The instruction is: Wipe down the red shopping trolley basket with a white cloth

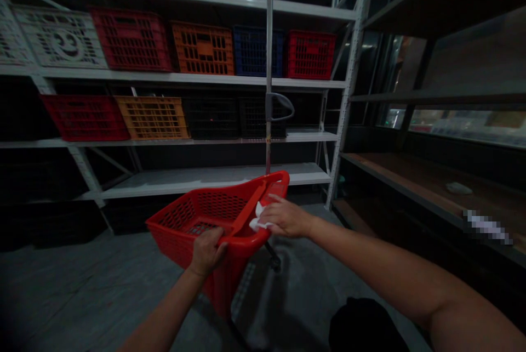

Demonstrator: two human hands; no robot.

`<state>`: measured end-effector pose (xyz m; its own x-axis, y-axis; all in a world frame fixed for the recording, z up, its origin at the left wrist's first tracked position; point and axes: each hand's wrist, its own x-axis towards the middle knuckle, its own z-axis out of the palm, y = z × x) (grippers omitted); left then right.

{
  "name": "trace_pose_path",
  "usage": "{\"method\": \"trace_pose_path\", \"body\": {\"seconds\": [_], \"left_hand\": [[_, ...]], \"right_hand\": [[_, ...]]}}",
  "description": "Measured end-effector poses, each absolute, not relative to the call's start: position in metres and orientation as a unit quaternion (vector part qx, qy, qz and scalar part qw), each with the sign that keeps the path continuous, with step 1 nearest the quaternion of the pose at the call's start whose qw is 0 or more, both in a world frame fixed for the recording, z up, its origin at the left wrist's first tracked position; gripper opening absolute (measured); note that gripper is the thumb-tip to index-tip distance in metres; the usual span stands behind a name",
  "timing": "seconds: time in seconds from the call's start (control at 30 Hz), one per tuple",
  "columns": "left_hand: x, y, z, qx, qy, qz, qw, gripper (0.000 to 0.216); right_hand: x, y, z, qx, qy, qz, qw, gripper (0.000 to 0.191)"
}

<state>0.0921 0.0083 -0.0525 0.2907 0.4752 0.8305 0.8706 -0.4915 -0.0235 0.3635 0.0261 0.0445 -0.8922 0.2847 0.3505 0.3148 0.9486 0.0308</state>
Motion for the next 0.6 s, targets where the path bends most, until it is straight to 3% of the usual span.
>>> {"method": "trace_pose_path", "body": {"seconds": [0.1,0.37,0.5,0.6], "left_hand": [[0.088,0.01,-0.053,-0.767,-0.438,-0.408,0.232,0.057],[0.069,0.019,-0.054,-0.782,-0.45,-0.396,0.173,0.055],[0.046,0.02,-0.049,-0.783,-0.476,-0.381,0.125,0.056],[0.035,0.011,-0.036,-0.786,-0.481,-0.371,0.112,0.055]], "right_hand": [[0.381,0.066,0.045,-0.198,-0.959,-0.062,0.192,0.04],[0.352,0.098,0.015,-0.516,-0.785,-0.048,0.339,0.046],[0.315,0.041,-0.022,-0.459,-0.751,-0.044,0.473,0.044],[0.284,-0.011,-0.042,-0.373,-0.771,-0.048,0.514,0.045]]}}
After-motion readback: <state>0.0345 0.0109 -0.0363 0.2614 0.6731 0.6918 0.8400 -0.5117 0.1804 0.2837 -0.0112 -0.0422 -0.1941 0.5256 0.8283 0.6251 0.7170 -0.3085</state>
